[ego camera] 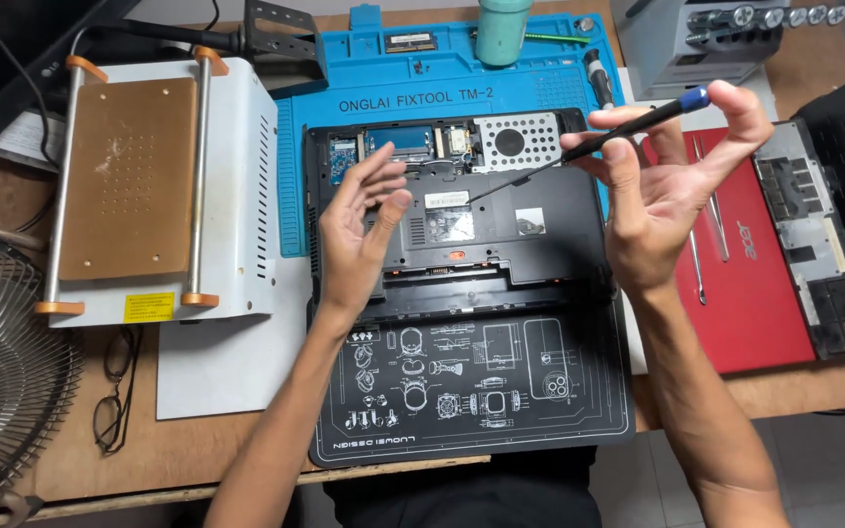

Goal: The person is removing screws from the bottom of a laptop and extracting the optical drive to access internal components.

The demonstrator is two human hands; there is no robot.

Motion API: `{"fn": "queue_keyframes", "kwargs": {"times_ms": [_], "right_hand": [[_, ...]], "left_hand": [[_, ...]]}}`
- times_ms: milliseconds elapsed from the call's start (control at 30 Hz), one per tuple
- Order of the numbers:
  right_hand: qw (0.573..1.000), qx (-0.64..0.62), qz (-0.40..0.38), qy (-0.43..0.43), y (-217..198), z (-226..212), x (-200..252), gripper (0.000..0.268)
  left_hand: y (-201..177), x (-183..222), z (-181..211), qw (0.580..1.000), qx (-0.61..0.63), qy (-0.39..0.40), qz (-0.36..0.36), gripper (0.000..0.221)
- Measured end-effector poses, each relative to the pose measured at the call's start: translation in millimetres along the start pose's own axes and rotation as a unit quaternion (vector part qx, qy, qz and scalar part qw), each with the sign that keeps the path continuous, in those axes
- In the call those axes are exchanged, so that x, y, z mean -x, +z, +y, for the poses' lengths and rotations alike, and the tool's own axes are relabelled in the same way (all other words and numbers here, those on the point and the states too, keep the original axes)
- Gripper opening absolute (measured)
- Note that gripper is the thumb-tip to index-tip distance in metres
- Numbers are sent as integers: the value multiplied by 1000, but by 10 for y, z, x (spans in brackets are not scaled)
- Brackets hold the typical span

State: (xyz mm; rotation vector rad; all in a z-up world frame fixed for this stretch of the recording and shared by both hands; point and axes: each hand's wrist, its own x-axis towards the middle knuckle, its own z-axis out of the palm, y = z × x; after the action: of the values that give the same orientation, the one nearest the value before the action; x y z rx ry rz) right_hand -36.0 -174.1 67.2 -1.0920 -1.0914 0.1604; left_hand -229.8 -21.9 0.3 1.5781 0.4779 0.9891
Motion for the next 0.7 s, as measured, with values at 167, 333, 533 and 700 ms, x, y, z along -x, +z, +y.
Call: {"fn": "queue_keyframes", "kwargs": {"times_ms": [167,333,533,700], "right_hand": [[990,60,-115,-51,16,-158,-127,49],[982,57,-170,-63,54,-39,-130,49],[979,53,-188,-52,80,76,-122,44],[972,98,-204,-55,85,184,-189,46]], "left_hand": [[-72,-31,58,995,-97,-11,-7,41],[-120,-49,63,991,-133,0,-14,34],[-139,-50,15,990,-138,-3,-16,32],[-164,-73,-3,990,-140,-8,-16,32]]}}
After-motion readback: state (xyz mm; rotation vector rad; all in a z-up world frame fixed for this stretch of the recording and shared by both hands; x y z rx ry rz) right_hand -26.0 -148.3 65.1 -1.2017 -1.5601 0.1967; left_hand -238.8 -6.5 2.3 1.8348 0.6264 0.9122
